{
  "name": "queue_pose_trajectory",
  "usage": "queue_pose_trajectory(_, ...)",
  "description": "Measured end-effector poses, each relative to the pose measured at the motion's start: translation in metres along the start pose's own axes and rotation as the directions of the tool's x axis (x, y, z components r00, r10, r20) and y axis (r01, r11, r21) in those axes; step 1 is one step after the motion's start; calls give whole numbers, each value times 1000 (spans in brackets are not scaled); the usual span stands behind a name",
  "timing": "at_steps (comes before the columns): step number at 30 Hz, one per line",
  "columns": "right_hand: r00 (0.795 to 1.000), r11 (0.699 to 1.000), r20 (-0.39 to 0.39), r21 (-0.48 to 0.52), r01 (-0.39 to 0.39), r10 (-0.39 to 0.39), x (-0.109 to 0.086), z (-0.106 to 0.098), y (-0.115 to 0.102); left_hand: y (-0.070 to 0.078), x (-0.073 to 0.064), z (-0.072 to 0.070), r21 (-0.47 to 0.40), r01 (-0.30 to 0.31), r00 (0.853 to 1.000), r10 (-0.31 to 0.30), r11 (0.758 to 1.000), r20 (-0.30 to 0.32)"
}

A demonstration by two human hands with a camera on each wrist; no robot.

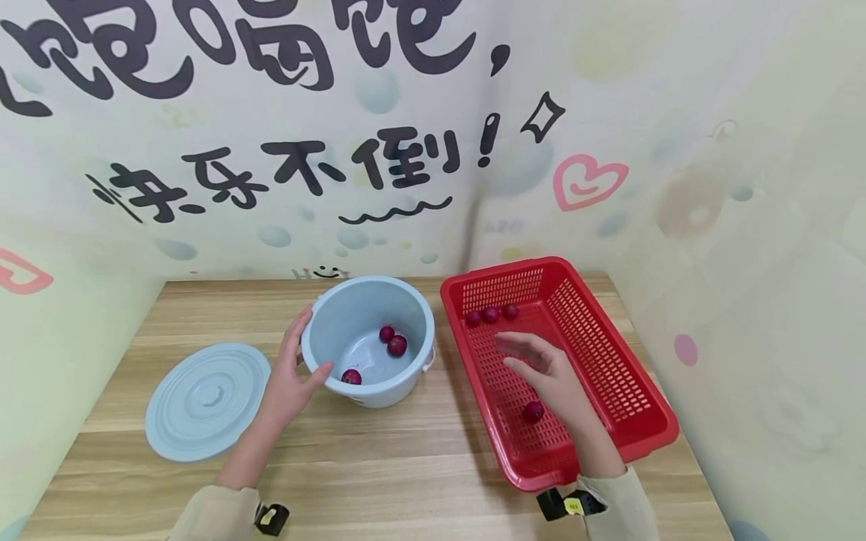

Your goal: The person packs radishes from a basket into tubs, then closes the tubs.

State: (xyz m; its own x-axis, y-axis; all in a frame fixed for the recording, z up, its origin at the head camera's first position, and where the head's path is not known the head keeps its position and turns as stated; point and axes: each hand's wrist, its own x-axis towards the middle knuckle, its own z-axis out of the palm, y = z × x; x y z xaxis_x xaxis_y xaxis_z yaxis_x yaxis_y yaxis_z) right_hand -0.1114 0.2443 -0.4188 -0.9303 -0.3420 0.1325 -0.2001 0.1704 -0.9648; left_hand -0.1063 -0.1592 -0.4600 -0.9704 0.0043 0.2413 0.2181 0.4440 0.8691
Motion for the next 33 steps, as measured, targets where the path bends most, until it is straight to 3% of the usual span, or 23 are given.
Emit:
queue_pose_trajectory(15, 997, 993, -37, -90, -77, 74, -21, -4, 17, -1, 0, 0, 18, 4, 1000, -4, 1000, 0)
queue_pose_trajectory(22, 990, 986, -6, -86, -142, 142, -25, -10, 27, -3, 1, 1, 12, 0, 1000, 0, 1000, -1)
queue_pose_trajectory(33, 945, 937, 25, -141, -319, 326, -28, -24, 47, 0, 0, 0, 21, 14, 1000, -14, 1000, 3)
